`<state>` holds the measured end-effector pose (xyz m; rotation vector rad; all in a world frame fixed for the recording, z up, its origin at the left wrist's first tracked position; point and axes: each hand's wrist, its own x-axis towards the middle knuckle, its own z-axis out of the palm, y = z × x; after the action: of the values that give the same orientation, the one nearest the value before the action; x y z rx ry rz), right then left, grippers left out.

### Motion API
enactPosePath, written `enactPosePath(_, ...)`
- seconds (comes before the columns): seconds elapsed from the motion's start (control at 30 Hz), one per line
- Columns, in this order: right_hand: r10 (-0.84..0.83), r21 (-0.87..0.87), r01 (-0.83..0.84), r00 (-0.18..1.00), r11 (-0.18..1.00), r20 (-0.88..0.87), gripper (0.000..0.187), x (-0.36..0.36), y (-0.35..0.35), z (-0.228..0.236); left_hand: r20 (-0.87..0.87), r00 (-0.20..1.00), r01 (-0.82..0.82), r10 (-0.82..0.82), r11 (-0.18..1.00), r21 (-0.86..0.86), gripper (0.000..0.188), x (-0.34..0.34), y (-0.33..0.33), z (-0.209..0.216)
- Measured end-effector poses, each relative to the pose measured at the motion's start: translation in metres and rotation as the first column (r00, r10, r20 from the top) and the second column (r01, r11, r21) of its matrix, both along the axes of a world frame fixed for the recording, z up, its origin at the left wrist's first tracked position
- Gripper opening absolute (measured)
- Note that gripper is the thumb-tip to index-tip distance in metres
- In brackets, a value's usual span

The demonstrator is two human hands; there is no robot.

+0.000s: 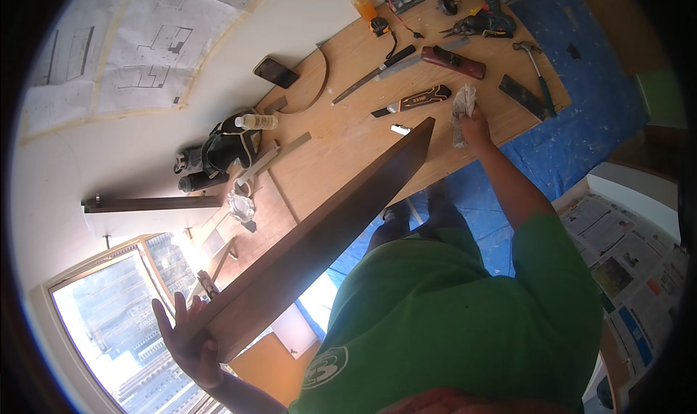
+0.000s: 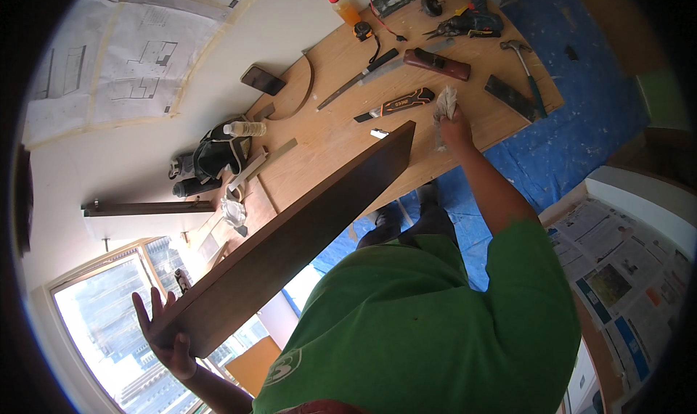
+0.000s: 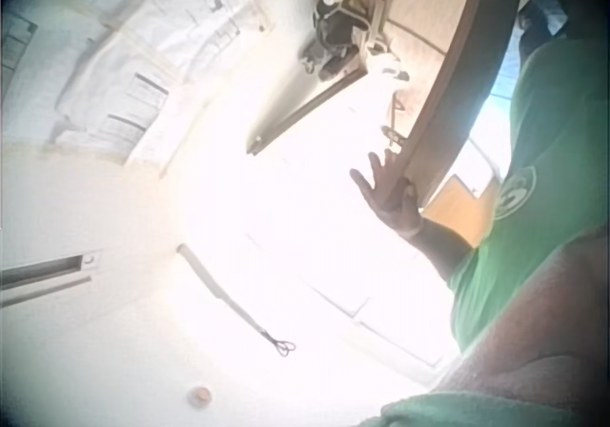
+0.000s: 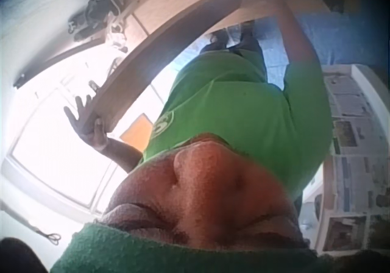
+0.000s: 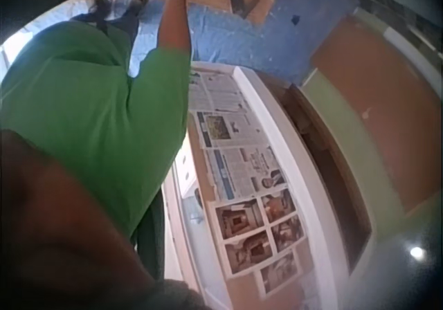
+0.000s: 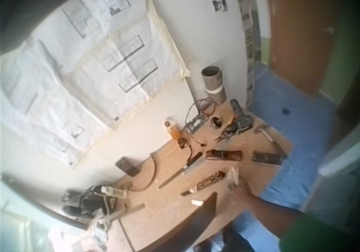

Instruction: The person wipes a white rectangular panel with a cloth, then flips it to wipe the brown side. They continue wiping the brown surface and edges, handling the panel one at a time.

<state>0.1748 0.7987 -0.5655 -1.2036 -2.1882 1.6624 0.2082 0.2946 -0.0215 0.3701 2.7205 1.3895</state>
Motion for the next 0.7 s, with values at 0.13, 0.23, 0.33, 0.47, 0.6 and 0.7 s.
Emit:
enactPosePath(0.13, 0.157, 0.498, -0.192, 0.981, 0.846, 0.113, 0.045, 0.01, 0.02, 0.013, -0.008, 1.0, 0.016, -0.016, 1.0, 0.002, 0.108, 0.004, -0.008, -0.002)
enactPosePath(0.23, 0.137, 0.773, -0.237, 0.972, 0.588, 0.193, 0.04, 0.01, 0.025, 0.015, -0.024, 0.999, 0.039, -0.039, 0.999, -0.005, 0.107, 0.005, -0.01, -0.002)
enactPosePath(0.33, 0.209, 0.752, -0.169, 0.977, 0.637, 0.042, 0.031, -0.006, 0.009, 0.028, -0.019, 0.998, 0.066, -0.067, 0.998, -0.014, 0.105, 0.007, -0.012, -0.004)
enactPosePath(0.47, 0.326, 0.044, -0.326, 0.945, 0.944, 0.004, 0.019, -0.021, -0.006, -0.004, -0.021, 0.996, 0.09, -0.09, 0.996, 0.0, 0.103, 0.007, -0.01, -0.007)
enactPosePath(0.6, 0.353, -0.118, -0.351, 0.935, 0.929, -0.004, 0.018, -0.033, -0.001, -0.019, -0.016, 0.995, 0.094, -0.094, 0.995, 0.032, 0.102, 0.011, -0.011, -0.007)
enactPosePath(0.7, 0.29, -0.202, -0.283, 0.957, 0.938, 0.006, 0.017, -0.041, 0.0, -0.032, -0.009, 0.997, 0.079, -0.079, 0.996, 0.043, 0.102, 0.013, -0.009, -0.007)
